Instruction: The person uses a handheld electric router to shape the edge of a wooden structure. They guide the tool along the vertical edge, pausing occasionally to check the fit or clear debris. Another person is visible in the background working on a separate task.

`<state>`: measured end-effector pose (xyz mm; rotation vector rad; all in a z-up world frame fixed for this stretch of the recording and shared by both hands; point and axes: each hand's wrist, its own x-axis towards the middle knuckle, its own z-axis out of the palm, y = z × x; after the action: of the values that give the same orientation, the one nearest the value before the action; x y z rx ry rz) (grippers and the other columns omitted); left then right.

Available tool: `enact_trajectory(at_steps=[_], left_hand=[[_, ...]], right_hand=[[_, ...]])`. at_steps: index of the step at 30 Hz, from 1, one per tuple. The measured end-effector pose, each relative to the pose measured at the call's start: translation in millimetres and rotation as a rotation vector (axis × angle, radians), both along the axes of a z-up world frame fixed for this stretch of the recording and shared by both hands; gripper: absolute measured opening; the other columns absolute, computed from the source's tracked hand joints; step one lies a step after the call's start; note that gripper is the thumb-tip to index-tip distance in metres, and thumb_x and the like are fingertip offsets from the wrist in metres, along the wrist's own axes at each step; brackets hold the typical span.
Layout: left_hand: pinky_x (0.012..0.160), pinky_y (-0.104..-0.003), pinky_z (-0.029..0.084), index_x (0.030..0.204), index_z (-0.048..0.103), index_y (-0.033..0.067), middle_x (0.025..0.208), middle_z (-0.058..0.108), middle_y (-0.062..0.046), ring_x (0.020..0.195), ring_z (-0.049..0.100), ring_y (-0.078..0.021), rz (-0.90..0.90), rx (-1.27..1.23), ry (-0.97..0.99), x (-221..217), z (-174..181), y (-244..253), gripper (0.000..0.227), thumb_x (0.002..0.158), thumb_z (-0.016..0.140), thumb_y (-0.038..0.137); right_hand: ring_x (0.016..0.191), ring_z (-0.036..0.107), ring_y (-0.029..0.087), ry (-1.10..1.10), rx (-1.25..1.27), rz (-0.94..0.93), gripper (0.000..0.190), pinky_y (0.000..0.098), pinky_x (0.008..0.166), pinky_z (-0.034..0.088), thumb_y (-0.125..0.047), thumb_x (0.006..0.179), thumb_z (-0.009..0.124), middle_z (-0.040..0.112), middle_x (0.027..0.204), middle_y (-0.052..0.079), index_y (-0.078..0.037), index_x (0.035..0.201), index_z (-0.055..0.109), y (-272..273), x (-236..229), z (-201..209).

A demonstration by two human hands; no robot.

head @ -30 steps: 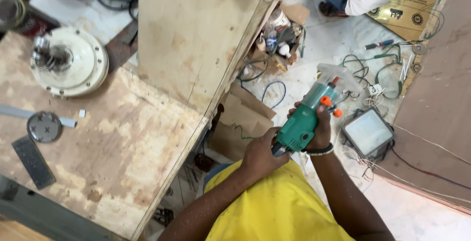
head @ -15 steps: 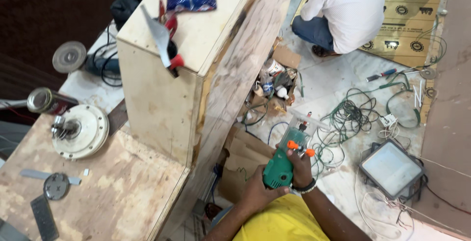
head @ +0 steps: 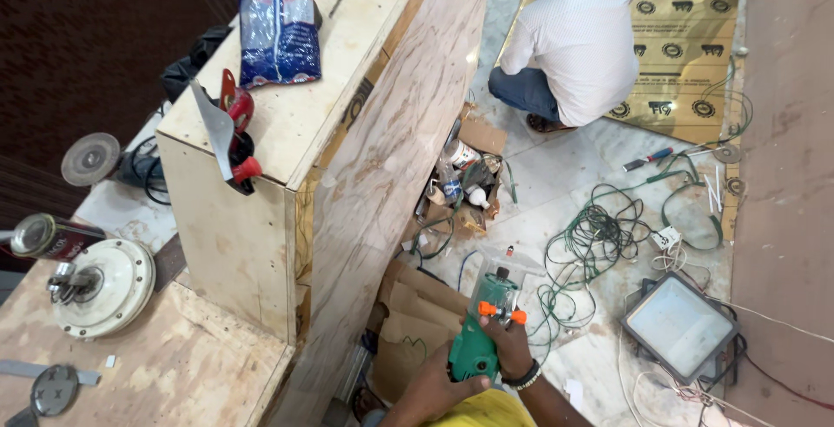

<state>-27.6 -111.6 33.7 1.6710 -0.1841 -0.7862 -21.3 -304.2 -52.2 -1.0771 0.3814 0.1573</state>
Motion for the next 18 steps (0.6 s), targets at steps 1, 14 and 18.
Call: enact_trajectory(at_steps=[1, 14, 18], left_hand=[[0.091, -0.035, 0.056, 0.130, 0.059, 0.0012, 0.114, 0.072, -0.013, 0.106, 0.070, -0.0212, -0.013, 0.026, 0.015, 3, 1, 3, 0.078, 0.077, 0.084, 0.053], [0.100, -0.035, 0.054, 0.149, 0.040, 0.0049, 0.132, 0.063, -0.011, 0.119, 0.063, -0.0179, 0.152, -0.274, -0.064, 1, 32, 90, 0.107, 0.067, 0.093, 0.046], [0.102, -0.035, 0.054, 0.147, 0.042, 0.0056, 0.132, 0.065, -0.009, 0.120, 0.065, -0.0181, 0.324, -0.366, -0.154, -16, 42, 119, 0.094, 0.074, 0.091, 0.038]], right_hand=[[0.086, 0.075, 0.024, -0.004, 0.006, -0.003, 0.048, 0.0383, 0.075, 0.062, -0.026, 0.085, 0.073, 0.078, 0.100, 0.019, 0.008, 0.117, 0.068, 3, 2, 2], [0.096, 0.073, 0.021, -0.402, -0.156, 0.314, 0.055, 0.0375, 0.086, 0.061, -0.019, 0.077, 0.083, 0.074, 0.106, 0.011, 0.000, 0.123, 0.059, 92, 15, 71], [0.101, 0.072, 0.019, -0.456, -0.223, 0.532, 0.063, 0.0362, 0.091, 0.059, -0.016, 0.074, 0.086, 0.076, 0.110, 0.010, -0.001, 0.128, 0.057, 134, 25, 114]])
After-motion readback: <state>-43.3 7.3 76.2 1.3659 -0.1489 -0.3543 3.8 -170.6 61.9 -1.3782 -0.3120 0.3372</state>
